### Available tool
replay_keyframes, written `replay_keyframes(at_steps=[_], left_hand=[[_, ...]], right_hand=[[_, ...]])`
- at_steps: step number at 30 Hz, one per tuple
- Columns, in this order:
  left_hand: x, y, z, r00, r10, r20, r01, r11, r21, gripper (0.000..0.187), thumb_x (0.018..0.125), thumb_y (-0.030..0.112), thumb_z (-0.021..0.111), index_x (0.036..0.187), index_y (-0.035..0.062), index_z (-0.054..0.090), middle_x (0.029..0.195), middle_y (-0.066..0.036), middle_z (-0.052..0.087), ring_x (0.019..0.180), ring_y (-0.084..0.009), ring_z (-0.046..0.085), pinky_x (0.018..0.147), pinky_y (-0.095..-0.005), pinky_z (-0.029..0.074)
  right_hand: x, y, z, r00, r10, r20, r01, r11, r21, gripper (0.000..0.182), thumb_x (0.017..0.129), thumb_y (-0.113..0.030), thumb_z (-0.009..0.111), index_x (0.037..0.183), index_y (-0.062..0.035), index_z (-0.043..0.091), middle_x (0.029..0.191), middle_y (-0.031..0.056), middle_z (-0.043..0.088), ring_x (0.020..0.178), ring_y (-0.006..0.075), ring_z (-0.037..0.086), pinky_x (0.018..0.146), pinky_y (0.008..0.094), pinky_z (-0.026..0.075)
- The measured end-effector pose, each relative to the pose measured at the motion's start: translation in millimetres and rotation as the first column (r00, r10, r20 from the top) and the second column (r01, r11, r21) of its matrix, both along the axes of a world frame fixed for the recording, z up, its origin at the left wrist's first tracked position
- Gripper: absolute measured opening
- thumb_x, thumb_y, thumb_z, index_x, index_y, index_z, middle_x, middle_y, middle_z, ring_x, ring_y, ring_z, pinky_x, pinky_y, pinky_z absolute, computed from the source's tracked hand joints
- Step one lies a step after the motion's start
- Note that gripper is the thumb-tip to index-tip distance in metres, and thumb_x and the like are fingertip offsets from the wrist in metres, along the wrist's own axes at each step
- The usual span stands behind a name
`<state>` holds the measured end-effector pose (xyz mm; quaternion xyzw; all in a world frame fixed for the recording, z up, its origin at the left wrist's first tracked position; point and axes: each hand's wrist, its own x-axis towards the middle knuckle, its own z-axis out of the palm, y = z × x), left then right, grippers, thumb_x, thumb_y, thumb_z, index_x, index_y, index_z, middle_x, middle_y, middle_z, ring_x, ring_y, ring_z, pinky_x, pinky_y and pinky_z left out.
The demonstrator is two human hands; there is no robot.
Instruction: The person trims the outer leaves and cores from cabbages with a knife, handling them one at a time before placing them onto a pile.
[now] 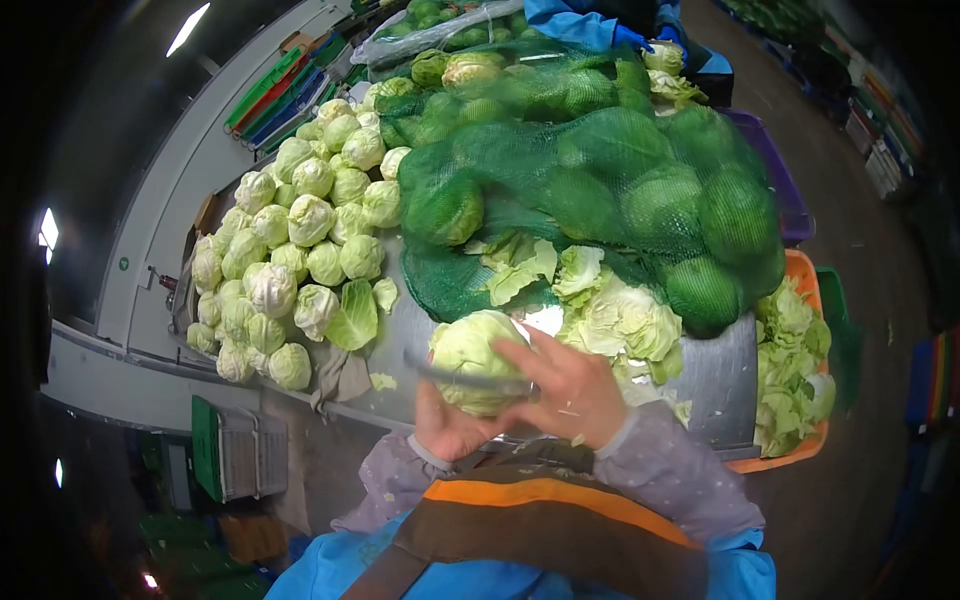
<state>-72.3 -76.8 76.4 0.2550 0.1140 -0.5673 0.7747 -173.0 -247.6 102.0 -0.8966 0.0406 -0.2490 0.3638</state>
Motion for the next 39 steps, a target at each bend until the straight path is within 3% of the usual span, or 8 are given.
replay_keyframes(at_steps=[7,14,16,18,20,24,29,39], left_hand=[[-5,-3,6,0.972,-0.005,-0.234,0.009,1.0,0.014,0.068,0.085,0.062,0.039,0.135,0.0157,0.042,0.135,-0.01,0.044,0.119,-0.0336,0.045,0.093,-0.0487,0.042],[-12,5,35,0.947,-0.318,0.035,0.317,0.948,0.032,0.067,0.087,0.053,0.05,0.138,0.012,0.034,0.133,-0.017,0.044,0.118,-0.0353,0.046,0.094,-0.0458,0.044],[16,40,31,0.399,-0.764,0.507,0.351,0.638,0.685,0.098,0.072,0.036,0.079,0.142,0.0006,0.02,0.134,-0.02,0.041,0.121,-0.0354,0.044,0.098,-0.0424,0.04],[17,31,40,-0.398,-0.529,0.75,-0.423,0.831,0.362,0.11,0.054,0.03,0.089,0.137,-0.0058,0.026,0.131,-0.02,0.044,0.121,-0.0329,0.045,0.101,-0.0375,0.037],[17,4,26,-0.3,-0.37,0.88,-0.34,0.903,0.264,0.107,0.052,0.03,0.089,0.135,-0.0044,0.031,0.128,-0.019,0.047,0.119,-0.032,0.046,0.101,-0.037,0.036],[11,-31,6,-0.132,-0.37,0.919,-0.003,0.928,0.373,0.093,0.052,0.029,0.087,0.128,-0.0001,0.041,0.122,-0.017,0.049,0.116,-0.0295,0.048,0.101,-0.0359,0.037],[-15,-56,-59,-0.065,-0.607,0.792,-0.289,0.771,0.568,0.089,0.053,0.029,0.086,0.126,0.0008,0.044,0.121,-0.02,0.051,0.113,-0.033,0.051,0.095,-0.0372,0.041],[-35,-56,-87,-0.019,-0.673,0.739,-0.375,0.69,0.619,0.095,0.055,0.034,0.084,0.126,-0.0061,0.036,0.119,-0.025,0.044,0.113,-0.0364,0.045,0.097,-0.039,0.039]], right_hand=[[8,-50,-15,0.839,-0.445,-0.313,0.465,0.885,-0.011,0.028,0.067,-0.01,0.078,0.093,-0.0071,0.068,0.084,0.0097,0.069,0.075,0.0177,0.067,0.065,0.028,0.051],[-2,-42,-80,0.948,0.251,0.198,-0.287,0.392,0.874,0.079,0.066,-0.027,0.081,0.132,-0.0044,0.044,0.112,0.0119,0.06,0.092,0.0228,0.061,0.077,0.0306,0.049],[-12,-43,-82,0.928,0.292,0.23,-0.128,-0.33,0.935,0.057,0.083,-0.031,0.068,0.128,-0.0039,0.045,0.103,0.0105,0.062,0.067,0.0163,0.064,0.048,0.0243,0.052],[-13,-35,-86,0.963,0.268,0.004,0.081,-0.307,0.948,0.046,0.091,-0.04,0.054,0.121,-0.0049,0.049,0.087,0.006,0.063,0.049,0.0085,0.056,0.033,0.0189,0.041],[-12,-33,-108,0.918,0.395,-0.017,0.167,-0.348,0.922,0.044,0.093,-0.045,0.049,0.114,-0.0059,0.052,0.08,0.0044,0.063,0.049,0.0088,0.057,0.035,0.0198,0.043],[-8,-26,-126,0.915,0.349,-0.201,0.301,-0.261,0.917,0.047,0.093,-0.046,0.047,0.115,-0.0051,0.053,0.08,0.0041,0.065,0.052,0.0111,0.06,0.042,0.0234,0.048],[-48,-28,-67,0.809,-0.241,-0.536,0.3,0.954,0.023,0.054,0.089,-0.035,0.056,0.133,-0.007,0.042,0.069,0.0188,0.062,0.058,0.0356,0.06,0.056,0.0414,0.047],[-49,-7,-103,0.748,-0.217,-0.628,0.252,0.967,-0.035,0.047,0.092,-0.035,0.048,0.128,-0.0056,0.046,0.076,0.0196,0.064,0.064,0.04,0.06,0.062,0.0479,0.045]])
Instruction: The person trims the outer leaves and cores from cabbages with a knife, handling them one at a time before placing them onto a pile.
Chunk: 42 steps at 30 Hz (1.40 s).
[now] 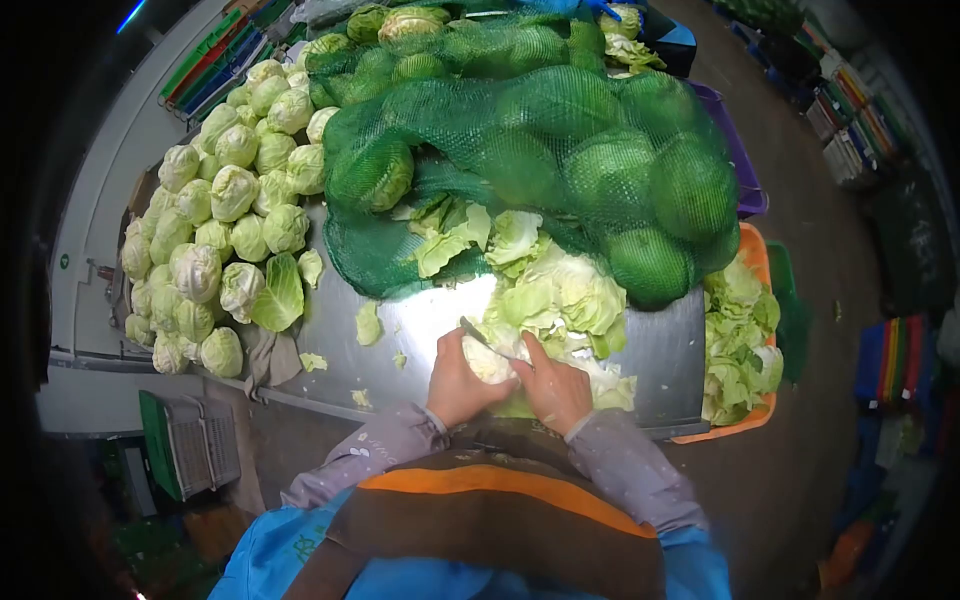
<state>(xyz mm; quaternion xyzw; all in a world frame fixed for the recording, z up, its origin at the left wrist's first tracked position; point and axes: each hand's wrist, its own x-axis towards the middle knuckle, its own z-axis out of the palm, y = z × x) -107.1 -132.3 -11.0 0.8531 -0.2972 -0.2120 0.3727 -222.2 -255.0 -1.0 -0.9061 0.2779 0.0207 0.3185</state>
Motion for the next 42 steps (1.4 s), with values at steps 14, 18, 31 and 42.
replay_keyframes(at_steps=[14,18,31,42], left_hand=[[51,26,13,0.895,-0.246,-0.372,0.2,0.967,-0.16,0.101,0.059,0.031,0.084,0.136,-0.0032,0.028,0.13,-0.024,0.041,0.123,-0.033,0.042,0.104,-0.0393,0.036],[79,50,-12,0.72,-0.024,-0.694,0.006,1.0,-0.029,0.104,0.061,0.038,0.085,0.136,-0.002,0.026,0.132,-0.025,0.04,0.119,-0.0315,0.047,0.102,-0.0379,0.039],[32,-12,31,0.983,0.16,-0.092,-0.137,0.966,0.221,0.111,0.054,0.043,0.087,0.13,-0.0114,0.028,0.123,-0.029,0.045,0.118,-0.0365,0.046,0.101,-0.041,0.037],[17,5,32,0.982,-0.174,0.076,0.166,0.982,0.094,0.103,0.054,0.042,0.083,0.129,-0.0105,0.034,0.121,-0.027,0.048,0.113,-0.0373,0.049,0.096,-0.0398,0.041]], right_hand=[[15,-31,-35,0.977,-0.199,0.073,0.198,0.98,0.015,0.033,0.078,-0.029,0.067,0.103,-0.0115,0.055,0.074,0.0155,0.065,0.071,0.0377,0.063,0.064,0.0441,0.048],[0,-4,-40,0.989,-0.116,0.089,0.114,0.993,0.031,0.038,0.075,-0.026,0.069,0.108,-0.0158,0.052,0.072,0.0142,0.064,0.072,0.0372,0.063,0.063,0.0447,0.048],[12,-11,25,0.905,-0.2,0.376,0.066,0.938,0.339,0.055,0.068,-0.017,0.078,0.115,-0.0049,0.054,0.091,0.0105,0.056,0.078,0.0248,0.057,0.07,0.0328,0.048],[73,-47,-16,0.962,0.168,0.216,-0.244,0.885,0.396,0.044,0.064,-0.038,0.079,0.086,-0.0013,0.069,0.072,0.013,0.066,0.067,0.0232,0.063,0.065,0.0323,0.05]])
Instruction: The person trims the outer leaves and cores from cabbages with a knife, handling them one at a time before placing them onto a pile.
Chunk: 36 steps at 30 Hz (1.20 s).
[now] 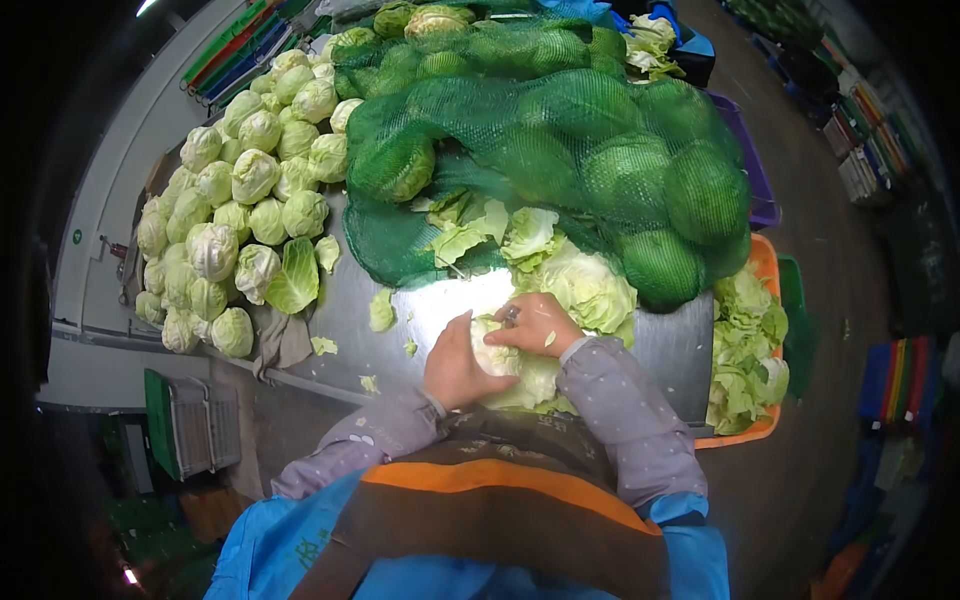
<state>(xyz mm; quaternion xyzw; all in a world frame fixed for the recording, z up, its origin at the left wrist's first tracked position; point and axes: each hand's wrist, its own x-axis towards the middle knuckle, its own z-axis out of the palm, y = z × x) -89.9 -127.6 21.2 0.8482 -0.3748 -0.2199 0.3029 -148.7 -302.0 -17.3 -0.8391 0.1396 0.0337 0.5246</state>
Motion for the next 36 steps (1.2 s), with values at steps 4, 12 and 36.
replay_keyframes(at_steps=[4,12,36], left_hand=[[10,7,-17,0.995,0.003,0.1,0.002,0.999,-0.045,0.079,0.055,0.033,0.083,0.118,0.0003,0.047,0.106,-0.02,0.057,0.101,-0.0337,0.056,0.088,-0.0394,0.045],[37,47,-1,0.998,-0.001,-0.058,0.009,0.992,0.126,0.092,0.051,0.039,0.084,0.121,-0.0039,0.043,0.111,-0.024,0.052,0.106,-0.0356,0.051,0.093,-0.0381,0.043],[16,63,-33,0.981,0.156,-0.113,-0.15,0.987,0.066,0.107,0.048,0.028,0.086,0.131,-0.0065,0.028,0.119,-0.026,0.043,0.115,-0.0378,0.043,0.099,-0.0414,0.038]], right_hand=[[6,-7,-9,0.982,-0.172,-0.081,0.178,0.98,0.083,0.037,0.066,-0.032,0.076,0.082,0.0004,0.069,0.067,0.0134,0.065,0.062,0.0224,0.063,0.062,0.0335,0.05],[-13,5,-15,0.914,-0.394,0.1,0.403,0.844,-0.355,0.042,0.065,-0.029,0.075,0.094,-0.0013,0.065,0.081,0.0158,0.063,0.077,0.0335,0.062,0.069,0.0389,0.05],[-15,60,10,0.998,0.06,-0.004,-0.06,0.994,-0.087,0.045,0.067,-0.033,0.071,0.097,-0.0006,0.065,0.077,0.0227,0.064,0.073,0.0356,0.064,0.069,0.0416,0.051]])
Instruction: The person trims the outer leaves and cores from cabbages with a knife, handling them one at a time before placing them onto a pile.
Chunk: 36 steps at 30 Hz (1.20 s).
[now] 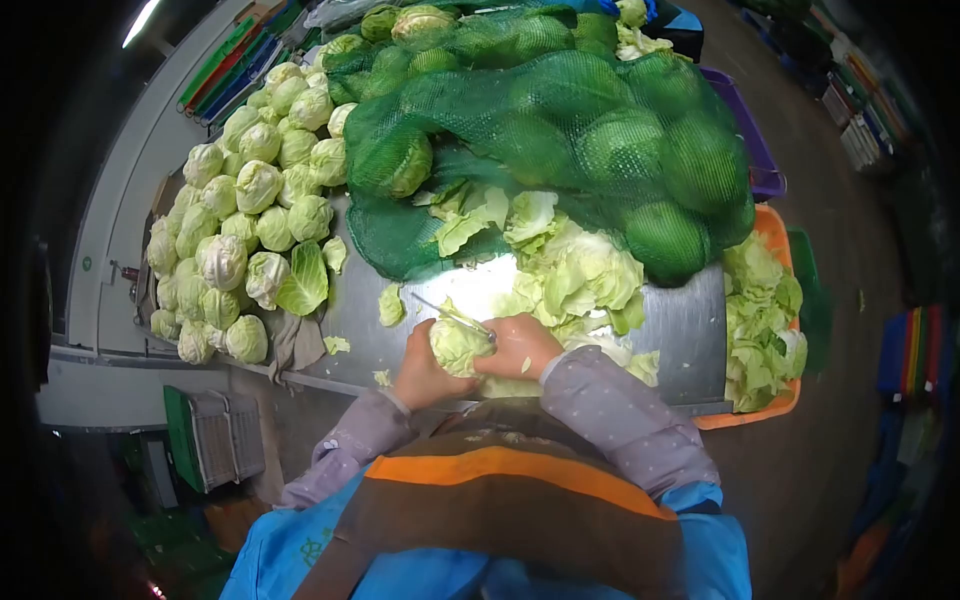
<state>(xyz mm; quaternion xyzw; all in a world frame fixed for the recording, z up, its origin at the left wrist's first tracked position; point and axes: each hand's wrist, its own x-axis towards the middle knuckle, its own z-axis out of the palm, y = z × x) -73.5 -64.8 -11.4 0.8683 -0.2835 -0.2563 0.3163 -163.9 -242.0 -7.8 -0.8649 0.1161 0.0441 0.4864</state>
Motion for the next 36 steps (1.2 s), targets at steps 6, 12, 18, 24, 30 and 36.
replay_keyframes(at_steps=[6,12,18,24,30,36], left_hand=[[-12,3,-13,0.991,0.095,0.098,-0.086,0.992,-0.097,0.1,0.051,0.026,0.084,0.129,-0.0063,0.03,0.12,-0.025,0.043,0.112,-0.0365,0.046,0.097,-0.0402,0.04],[6,40,22,0.261,-0.118,-0.958,-0.665,0.697,-0.267,0.078,0.075,0.016,0.072,0.138,0.0025,0.027,0.133,-0.017,0.044,0.119,-0.0304,0.048,0.097,-0.0455,0.044],[11,38,31,-0.154,-0.504,-0.85,-0.795,0.574,-0.196,0.08,0.077,0.07,0.044,0.138,0.019,0.036,0.131,-0.011,0.048,0.109,-0.0308,0.056,0.067,-0.0471,0.057],[3,5,53,-0.133,-0.473,-0.871,-0.698,0.669,-0.257,0.082,0.082,0.075,0.027,0.141,0.018,0.03,0.128,-0.016,0.05,0.098,-0.0323,0.062,0.047,-0.0391,0.057],[-1,-3,97,0.293,-0.302,-0.907,-0.512,0.752,-0.415,0.09,0.082,0.077,0.017,0.145,0.0141,0.017,0.146,-0.016,0.027,0.133,-0.0366,0.031,0.105,-0.0563,0.032],[9,-7,60,0.056,-0.51,-0.858,-0.711,0.583,-0.393,0.073,0.09,0.064,0.028,0.142,0.0132,0.026,0.14,-0.014,0.039,0.123,-0.0378,0.044,0.088,-0.0483,0.05]], right_hand=[[3,1,-31,0.963,-0.263,-0.061,0.238,0.934,-0.267,0.027,0.067,-0.021,0.06,0.08,0.0019,0.066,0.076,0.0256,0.063,0.073,0.0407,0.063,0.07,0.046,0.051],[-22,-42,-39,0.895,-0.378,-0.236,0.293,0.898,-0.328,0.026,0.066,-0.018,0.062,0.083,0.0011,0.067,0.081,0.0252,0.064,0.077,0.0387,0.064,0.074,0.0428,0.052],[-12,-50,47,0.957,-0.119,0.266,0.027,0.945,0.326,0.067,0.069,-0.01,0.074,0.131,-0.0084,0.049,0.117,0.0181,0.06,0.064,0.0212,0.063,0.06,0.0341,0.052],[-1,-22,55,0.997,0.031,0.072,-0.078,0.289,0.954,0.094,0.069,-0.01,0.076,0.146,-0.0134,0.022,0.081,0.0019,0.06,0.04,0.0033,0.044,0.034,0.0186,0.034],[-12,-4,69,0.982,-0.189,0.026,0.054,0.408,0.911,0.088,0.068,-0.003,0.074,0.143,-0.0114,0.028,0.091,0.0048,0.063,0.041,0.0041,0.046,0.035,0.0191,0.035],[-16,-7,89,0.93,-0.362,-0.067,0.253,0.497,0.83,0.058,0.077,-0.001,0.066,0.131,-0.0018,0.044,0.114,0.0154,0.062,0.041,0.0044,0.048,0.035,0.0193,0.035]])
